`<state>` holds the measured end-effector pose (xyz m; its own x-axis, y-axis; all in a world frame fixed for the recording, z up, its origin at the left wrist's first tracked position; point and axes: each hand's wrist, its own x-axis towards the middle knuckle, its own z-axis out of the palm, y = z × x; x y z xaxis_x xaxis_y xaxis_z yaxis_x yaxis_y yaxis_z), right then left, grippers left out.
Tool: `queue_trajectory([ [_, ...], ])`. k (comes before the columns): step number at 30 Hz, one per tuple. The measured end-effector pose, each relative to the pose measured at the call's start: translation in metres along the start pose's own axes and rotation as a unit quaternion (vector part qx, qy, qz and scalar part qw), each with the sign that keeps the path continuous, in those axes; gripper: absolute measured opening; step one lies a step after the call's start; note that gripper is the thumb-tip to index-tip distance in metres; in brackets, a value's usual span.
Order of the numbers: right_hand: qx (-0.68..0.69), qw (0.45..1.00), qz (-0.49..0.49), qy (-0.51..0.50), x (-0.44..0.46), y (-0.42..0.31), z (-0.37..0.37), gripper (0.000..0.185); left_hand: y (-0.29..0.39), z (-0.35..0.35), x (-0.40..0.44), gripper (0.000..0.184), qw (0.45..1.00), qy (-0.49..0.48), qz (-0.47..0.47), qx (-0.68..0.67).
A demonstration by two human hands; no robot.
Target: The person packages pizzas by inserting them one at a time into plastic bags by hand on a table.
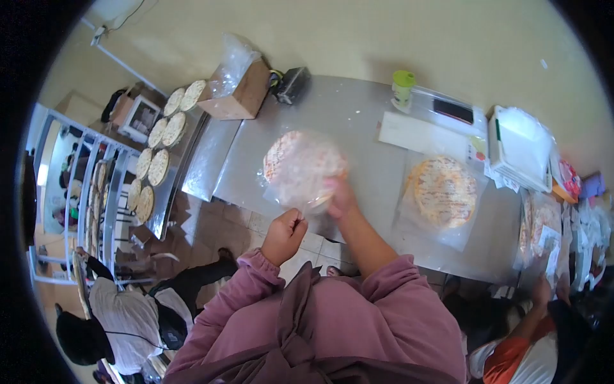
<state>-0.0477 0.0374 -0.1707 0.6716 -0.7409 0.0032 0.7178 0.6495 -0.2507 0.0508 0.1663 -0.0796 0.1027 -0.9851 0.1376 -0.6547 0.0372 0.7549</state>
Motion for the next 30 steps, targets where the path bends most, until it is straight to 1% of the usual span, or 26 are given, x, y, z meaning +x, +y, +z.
queue_trajectory([
  [1, -0.037, 0.997, -0.008, 0.069, -0.001, 0.011, -0.001, 0.036, -0.002, 0.001, 0.000, 0.014, 1.000, -0.010, 0.010, -0.007],
  [3, -0.050, 0.995, -0.004, 0.084, -0.005, 0.025, -0.012, 0.037, -0.010, 0.003, 0.001, 0.012, 0.997, -0.023, 0.053, 0.041],
  [4, -0.020, 0.997, 0.005, 0.081, -0.004, 0.033, -0.032, 0.041, -0.010, 0.005, 0.003, 0.012, 0.995, -0.059, 0.059, 0.046],
  [5, 0.075, 0.987, 0.006, 0.145, -0.018, 0.026, -0.002, 0.041, -0.008, 0.007, 0.002, 0.011, 0.991, -0.097, 0.068, 0.055],
  [7, 0.240, 0.967, -0.011, 0.086, -0.036, 0.013, 0.005, 0.043, 0.003, 0.019, -0.003, 0.010, 0.979, -0.173, 0.064, 0.082],
  [8, 0.241, 0.965, -0.053, 0.087, -0.047, 0.008, 0.006, 0.043, 0.010, 0.025, -0.003, 0.010, 0.972, -0.200, 0.094, 0.077],
  [10, 0.205, 0.974, -0.061, 0.081, -0.062, -0.003, 0.009, 0.041, 0.022, 0.037, -0.003, 0.010, 0.957, -0.237, 0.153, 0.069],
  [11, 0.204, 0.972, -0.080, 0.081, -0.072, -0.011, 0.010, 0.041, 0.029, 0.043, 0.000, 0.010, 0.952, -0.248, 0.168, 0.066],
  [13, 0.114, 0.982, -0.115, 0.102, -0.101, -0.028, 0.013, 0.043, 0.043, 0.055, 0.002, 0.010, 0.927, -0.270, 0.255, 0.048],
  [14, 0.114, 0.980, -0.128, 0.105, -0.115, -0.037, 0.014, 0.043, 0.052, 0.060, 0.004, 0.010, 0.922, -0.279, 0.264, 0.045],
  [16, 0.080, 0.968, -0.220, 0.095, -0.145, -0.059, 0.015, 0.044, 0.070, 0.071, 0.009, 0.009, 0.883, -0.324, 0.333, 0.066],
  [17, 0.065, 0.955, -0.262, 0.120, -0.164, -0.073, 0.018, 0.046, 0.080, 0.078, 0.010, 0.009, 0.878, -0.330, 0.342, 0.063],
  [18, 0.051, 0.941, -0.303, 0.144, -0.183, -0.088, 0.020, 0.048, 0.090, 0.085, 0.011, 0.011, 0.874, -0.363, 0.323, 0.015],
  [19, 0.045, 0.931, -0.339, 0.124, -0.201, -0.105, 0.018, 0.049, 0.097, 0.091, 0.013, 0.015, 0.867, -0.395, 0.301, -0.033],
  [20, 0.039, 0.921, -0.374, 0.103, -0.218, -0.121, 0.015, 0.050, 0.100, 0.097, 0.015, 0.015, 0.863, -0.400, 0.307, -0.033],
  [22, 0.041, 0.861, -0.459, 0.217, -0.251, -0.151, 0.011, 0.052, 0.104, 0.107, 0.020, 0.021, 0.858, -0.439, 0.261, -0.041],
  [24, 0.036, 0.827, -0.535, 0.168, -0.278, -0.181, 0.003, 0.051, 0.110, 0.115, 0.030, 0.020, 0.858, -0.443, 0.253, -0.055],
  [25, 0.038, 0.825, -0.539, 0.166, -0.289, -0.196, -0.006, 0.051, 0.112, 0.118, 0.037, 0.020, 0.861, -0.442, 0.241, -0.069],
  [27, -0.003, 0.787, -0.569, 0.238, -0.310, -0.222, -0.038, 0.046, 0.105, 0.126, 0.053, 0.020, 0.860, -0.445, 0.243, -0.055],
  [28, 0.001, 0.786, -0.571, 0.238, -0.330, -0.232, -0.069, 0.046, 0.101, 0.128, 0.060, 0.019, 0.861, -0.447, 0.240, -0.045],
  [29, 0.012, 0.804, -0.510, 0.304, -0.352, -0.240, -0.106, 0.046, 0.098, 0.128, 0.066, 0.019, 0.860, -0.449, 0.240, -0.042],
  [30, 0.022, 0.818, -0.444, 0.365, -0.362, -0.249, -0.126, 0.046, 0.095, 0.128, 0.073, 0.020, 0.868, -0.447, 0.212, -0.038],
])
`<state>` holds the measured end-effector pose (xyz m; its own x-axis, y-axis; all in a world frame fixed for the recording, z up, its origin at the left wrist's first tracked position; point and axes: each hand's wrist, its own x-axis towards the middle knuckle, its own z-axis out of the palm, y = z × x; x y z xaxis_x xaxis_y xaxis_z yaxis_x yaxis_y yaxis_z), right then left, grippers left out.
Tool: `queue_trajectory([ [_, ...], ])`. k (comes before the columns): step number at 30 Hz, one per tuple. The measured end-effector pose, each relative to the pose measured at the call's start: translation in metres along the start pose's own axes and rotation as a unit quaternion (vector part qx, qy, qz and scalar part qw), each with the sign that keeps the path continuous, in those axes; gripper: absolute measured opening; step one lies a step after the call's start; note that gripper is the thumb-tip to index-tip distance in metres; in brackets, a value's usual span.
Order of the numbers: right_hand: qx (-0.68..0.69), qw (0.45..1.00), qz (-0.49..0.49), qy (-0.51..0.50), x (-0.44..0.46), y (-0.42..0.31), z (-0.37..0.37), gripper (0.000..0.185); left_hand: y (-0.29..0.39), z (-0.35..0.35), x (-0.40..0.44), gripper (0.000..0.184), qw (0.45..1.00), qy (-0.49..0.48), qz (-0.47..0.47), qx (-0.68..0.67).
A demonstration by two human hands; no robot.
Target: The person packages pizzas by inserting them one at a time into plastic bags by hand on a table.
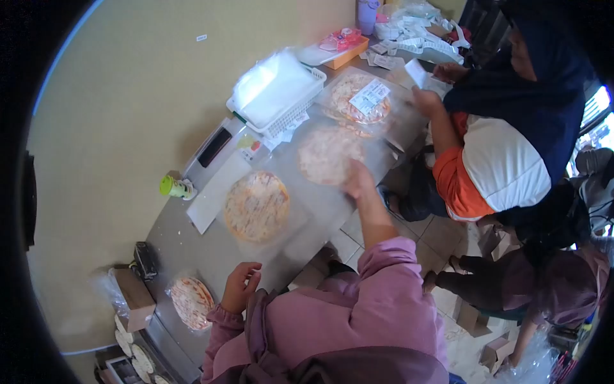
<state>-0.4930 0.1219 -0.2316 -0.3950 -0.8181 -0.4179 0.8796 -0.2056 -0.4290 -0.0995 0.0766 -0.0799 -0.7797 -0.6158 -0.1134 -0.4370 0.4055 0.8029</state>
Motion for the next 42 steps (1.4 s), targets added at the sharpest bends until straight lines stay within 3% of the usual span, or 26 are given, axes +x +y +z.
queue_trajectory([
  [1, -0.057, 0.995, -0.006, 0.076, -0.021, -0.013, 0.024, 0.042, -0.004, -0.005, 0.000, 0.020, 0.999, 0.008, -0.031, -0.009],
  [2, -0.049, 0.997, 0.005, 0.067, -0.008, -0.020, -0.002, 0.039, -0.007, -0.009, 0.000, 0.020, 0.999, 0.012, -0.036, -0.008],
  [4, -0.237, 0.955, -0.055, 0.169, -0.003, -0.033, -0.018, 0.040, -0.012, -0.014, -0.007, 0.020, 0.993, 0.051, -0.100, -0.039],
  [5, -0.289, 0.882, -0.135, 0.346, -0.032, -0.038, 0.057, 0.044, -0.015, -0.016, -0.011, 0.020, 0.991, 0.064, -0.113, -0.040],
  [6, -0.533, 0.743, -0.296, 0.276, -0.022, -0.043, 0.040, 0.050, -0.020, -0.016, -0.016, 0.020, 0.985, 0.078, -0.145, -0.050],
  [7, -0.646, 0.623, -0.315, 0.309, -0.007, -0.044, 0.031, 0.063, -0.024, -0.017, -0.022, 0.021, 0.978, 0.093, -0.176, -0.061],
  [9, -0.706, 0.537, -0.336, 0.317, -0.015, -0.037, 0.098, 0.063, -0.031, -0.017, -0.032, 0.021, 0.968, 0.116, -0.208, -0.076],
  [10, -0.711, 0.538, -0.337, 0.301, 0.000, -0.030, 0.112, 0.063, -0.033, -0.016, -0.035, 0.021, 0.963, 0.118, -0.225, -0.090],
  [12, -0.731, 0.542, -0.395, 0.125, 0.037, -0.023, 0.142, 0.056, -0.039, -0.011, -0.041, 0.022, 0.956, 0.137, -0.241, -0.100],
  [15, -0.766, 0.507, -0.393, 0.036, 0.103, 0.007, 0.195, 0.051, -0.039, -0.008, -0.047, 0.023, 0.945, 0.163, -0.264, -0.107],
  [18, -0.840, 0.370, -0.395, -0.040, 0.213, 0.031, 0.184, 0.041, -0.035, -0.004, -0.053, 0.024, 0.926, 0.187, -0.297, -0.142],
  [19, -0.800, 0.460, -0.382, -0.047, 0.250, 0.037, 0.163, 0.041, -0.038, 0.000, -0.058, 0.025, 0.918, 0.198, -0.308, -0.152],
  [20, -0.860, 0.328, -0.376, -0.108, 0.343, 0.041, 0.100, 0.037, -0.036, 0.001, -0.061, 0.026, 0.913, 0.216, -0.308, -0.156],
  [21, -0.832, 0.341, -0.397, -0.184, 0.288, 0.108, 0.174, 0.037, -0.037, 0.001, -0.063, 0.028, 0.916, 0.218, -0.317, -0.116],
  [23, -0.772, 0.372, -0.426, -0.291, 0.261, 0.232, 0.250, 0.034, -0.033, 0.002, -0.070, 0.027, 0.910, 0.268, -0.301, -0.095],
  [26, -0.697, 0.401, -0.440, -0.401, 0.211, 0.341, 0.307, 0.030, -0.027, 0.004, -0.084, 0.024, 0.895, 0.306, -0.311, -0.091],
  [29, -0.671, 0.407, -0.454, -0.421, 0.205, 0.323, 0.316, 0.027, -0.032, 0.020, -0.105, 0.022, 0.880, 0.344, -0.317, -0.091],
  [32, -0.675, 0.414, -0.461, -0.402, 0.219, 0.253, 0.322, 0.024, -0.040, 0.035, -0.123, 0.022, 0.864, 0.381, -0.315, -0.095],
  [40, -0.712, 0.463, -0.448, -0.279, 0.168, 0.093, 0.338, 0.022, -0.052, 0.041, -0.150, 0.023, 0.844, 0.450, -0.257, -0.139],
  [42, -0.715, 0.470, -0.449, -0.257, 0.141, 0.102, 0.343, 0.023, -0.050, 0.028, -0.160, 0.036, 0.850, 0.414, -0.261, -0.197],
])
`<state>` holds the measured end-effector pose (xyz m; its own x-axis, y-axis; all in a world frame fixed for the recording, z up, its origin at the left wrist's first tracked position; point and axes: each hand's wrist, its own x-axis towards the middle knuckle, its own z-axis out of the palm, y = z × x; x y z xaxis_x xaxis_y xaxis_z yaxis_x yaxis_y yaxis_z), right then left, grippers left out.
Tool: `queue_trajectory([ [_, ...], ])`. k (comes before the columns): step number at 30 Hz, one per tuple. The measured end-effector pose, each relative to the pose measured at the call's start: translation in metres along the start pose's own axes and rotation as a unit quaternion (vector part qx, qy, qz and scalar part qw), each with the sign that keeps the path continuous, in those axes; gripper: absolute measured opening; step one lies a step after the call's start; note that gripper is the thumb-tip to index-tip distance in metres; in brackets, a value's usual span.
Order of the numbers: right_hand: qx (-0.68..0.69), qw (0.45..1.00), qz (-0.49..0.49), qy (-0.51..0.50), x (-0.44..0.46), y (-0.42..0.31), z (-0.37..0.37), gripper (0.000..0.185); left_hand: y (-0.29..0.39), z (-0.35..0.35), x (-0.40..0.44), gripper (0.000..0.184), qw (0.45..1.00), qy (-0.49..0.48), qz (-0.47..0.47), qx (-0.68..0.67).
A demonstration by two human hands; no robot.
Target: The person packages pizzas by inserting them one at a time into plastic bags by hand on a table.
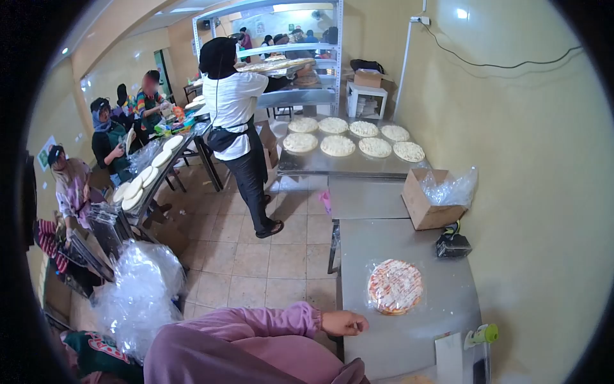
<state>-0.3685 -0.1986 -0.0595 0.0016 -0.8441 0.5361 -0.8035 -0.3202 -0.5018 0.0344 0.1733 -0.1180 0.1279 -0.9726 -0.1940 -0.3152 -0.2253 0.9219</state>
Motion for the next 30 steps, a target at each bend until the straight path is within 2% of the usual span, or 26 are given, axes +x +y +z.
queue_trajectory([
  [1, -0.017, 0.984, -0.059, -0.166, -0.001, -0.026, 0.019, 0.025, 0.002, -0.006, -0.001, 0.036, 1.000, 0.001, 0.004, -0.001],
  [2, -0.034, 0.937, -0.116, -0.327, -0.005, -0.060, 0.039, 0.036, 0.004, -0.013, -0.002, 0.050, 0.996, 0.023, 0.005, -0.081],
  [3, 0.063, 0.941, -0.230, -0.239, -0.039, -0.111, 0.049, 0.019, 0.006, -0.020, -0.004, 0.066, 0.986, 0.045, 0.006, -0.160],
  [4, 0.277, 0.852, -0.160, -0.414, -0.051, -0.158, 0.059, 0.019, 0.013, -0.030, -0.010, 0.066, 0.986, 0.044, 0.009, -0.161],
  [5, 0.400, 0.819, -0.085, -0.403, -0.096, -0.199, 0.059, 0.014, 0.021, -0.041, -0.018, 0.078, 0.981, 0.104, 0.045, -0.155],
  [6, 0.338, 0.777, -0.202, -0.491, -0.114, -0.255, 0.031, 0.015, 0.025, -0.051, -0.025, 0.091, 0.972, 0.164, 0.080, -0.148],
  [8, 0.354, 0.638, -0.186, -0.658, -0.140, -0.295, 0.022, 0.018, 0.001, -0.069, -0.029, 0.096, 0.970, 0.160, 0.093, -0.157],
  [9, 0.353, 0.638, -0.189, -0.658, -0.147, -0.315, 0.014, 0.018, -0.007, -0.078, -0.034, 0.101, 0.969, 0.155, 0.104, -0.164],
  [10, 0.333, 0.615, -0.215, -0.681, -0.152, -0.333, 0.003, 0.018, 0.001, -0.087, -0.045, 0.092, 0.938, 0.056, 0.155, -0.305],
  [11, 0.313, 0.591, -0.241, -0.703, -0.155, -0.344, -0.003, 0.018, -0.003, -0.091, -0.048, 0.092, 0.937, 0.059, 0.156, -0.306],
  [12, 0.312, 0.589, -0.245, -0.704, -0.155, -0.345, -0.002, 0.018, -0.009, -0.095, -0.052, 0.083, 0.916, -0.061, 0.140, -0.372],
  [13, 0.330, 0.587, -0.196, -0.713, -0.154, -0.342, 0.001, 0.015, -0.014, -0.097, -0.056, 0.075, 0.876, -0.181, 0.122, -0.430],
  [14, 0.346, 0.584, -0.147, -0.720, -0.154, -0.341, 0.003, 0.013, -0.020, -0.096, -0.059, 0.075, 0.877, -0.177, 0.124, -0.429],
  [17, 0.315, 0.610, -0.197, -0.700, -0.153, -0.348, -0.006, 0.013, -0.035, -0.084, -0.066, 0.055, 0.867, -0.155, 0.069, -0.469],
  [18, 0.314, 0.609, -0.201, -0.700, -0.154, -0.352, -0.010, 0.013, -0.031, -0.086, -0.072, 0.055, 0.867, -0.152, 0.073, -0.469],
  [20, 0.345, 0.618, -0.174, -0.684, -0.157, -0.360, -0.015, 0.014, -0.020, -0.092, -0.083, 0.042, 0.859, -0.181, -0.053, -0.476],
  [21, 0.345, 0.619, -0.179, -0.682, -0.158, -0.358, -0.011, 0.014, -0.027, -0.092, -0.083, 0.042, 0.861, -0.180, -0.049, -0.473],
  [23, 0.389, 0.667, -0.151, -0.617, -0.161, -0.347, 0.005, 0.018, -0.047, -0.089, -0.077, 0.022, 0.862, -0.133, -0.013, -0.489],
  [24, 0.390, 0.669, -0.156, -0.613, -0.161, -0.349, 0.003, 0.018, -0.048, -0.091, -0.076, 0.022, 0.864, -0.133, -0.007, -0.485],
  [26, 0.337, 0.764, -0.156, -0.528, -0.162, -0.352, -0.003, 0.019, -0.047, -0.095, -0.074, 0.011, 0.862, -0.080, 0.046, -0.499],
  [27, 0.337, 0.765, -0.161, -0.525, -0.162, -0.350, -0.001, 0.019, -0.046, -0.100, -0.072, 0.011, 0.863, -0.079, 0.051, -0.497],
  [29, 0.298, 0.808, -0.128, -0.492, -0.164, -0.338, 0.011, 0.025, -0.039, -0.111, -0.064, 0.009, 0.921, 0.034, 0.090, -0.378],
  [30, 0.298, 0.810, -0.131, -0.488, -0.166, -0.332, 0.019, 0.025, -0.025, -0.118, -0.065, 0.011, 0.941, 0.091, 0.088, -0.315],
])
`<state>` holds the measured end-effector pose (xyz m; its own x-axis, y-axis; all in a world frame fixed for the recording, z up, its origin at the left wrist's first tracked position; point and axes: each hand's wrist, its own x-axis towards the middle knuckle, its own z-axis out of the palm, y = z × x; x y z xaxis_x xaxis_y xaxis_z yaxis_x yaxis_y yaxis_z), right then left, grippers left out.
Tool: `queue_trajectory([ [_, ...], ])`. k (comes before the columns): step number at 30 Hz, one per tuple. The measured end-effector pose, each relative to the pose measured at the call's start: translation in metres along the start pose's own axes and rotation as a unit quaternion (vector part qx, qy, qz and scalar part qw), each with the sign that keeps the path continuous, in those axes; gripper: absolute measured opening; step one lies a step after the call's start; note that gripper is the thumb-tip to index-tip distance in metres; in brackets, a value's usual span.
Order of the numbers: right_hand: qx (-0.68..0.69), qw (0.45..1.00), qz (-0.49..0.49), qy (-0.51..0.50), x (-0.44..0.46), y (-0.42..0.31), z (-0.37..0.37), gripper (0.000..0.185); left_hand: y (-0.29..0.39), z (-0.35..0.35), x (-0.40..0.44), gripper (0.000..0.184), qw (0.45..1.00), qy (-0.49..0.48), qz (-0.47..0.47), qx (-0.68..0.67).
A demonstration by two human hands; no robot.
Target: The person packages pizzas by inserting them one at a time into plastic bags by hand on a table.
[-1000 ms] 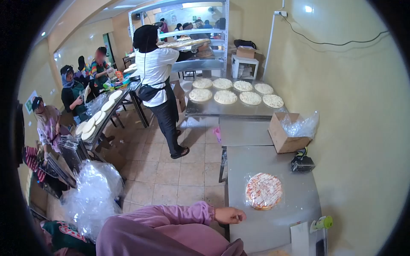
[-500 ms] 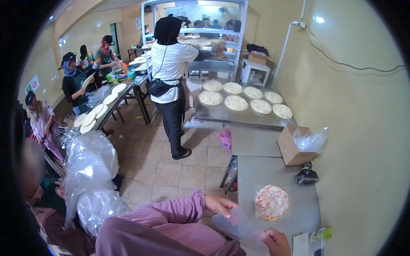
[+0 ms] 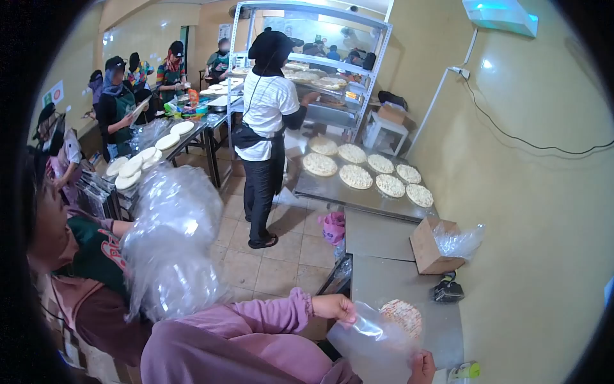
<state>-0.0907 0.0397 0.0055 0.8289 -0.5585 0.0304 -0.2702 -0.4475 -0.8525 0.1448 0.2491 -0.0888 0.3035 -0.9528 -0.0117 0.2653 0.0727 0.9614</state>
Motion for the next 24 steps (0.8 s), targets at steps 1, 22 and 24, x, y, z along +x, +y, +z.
queue_trajectory([
  [1, -0.028, 0.996, -0.070, 0.044, 0.003, 0.010, 0.004, 0.029, 0.019, 0.004, 0.000, 0.011, 1.000, -0.002, 0.003, 0.000],
  [22, -0.054, 0.949, -0.302, 0.065, -0.001, -0.010, 0.063, 0.013, 0.038, 0.091, 0.027, 0.031, 0.885, -0.065, 0.083, 0.454],
  [24, -0.037, 0.954, -0.287, 0.073, -0.002, -0.008, 0.062, 0.012, 0.039, 0.098, 0.025, 0.031, 0.885, -0.069, 0.072, 0.454],
])
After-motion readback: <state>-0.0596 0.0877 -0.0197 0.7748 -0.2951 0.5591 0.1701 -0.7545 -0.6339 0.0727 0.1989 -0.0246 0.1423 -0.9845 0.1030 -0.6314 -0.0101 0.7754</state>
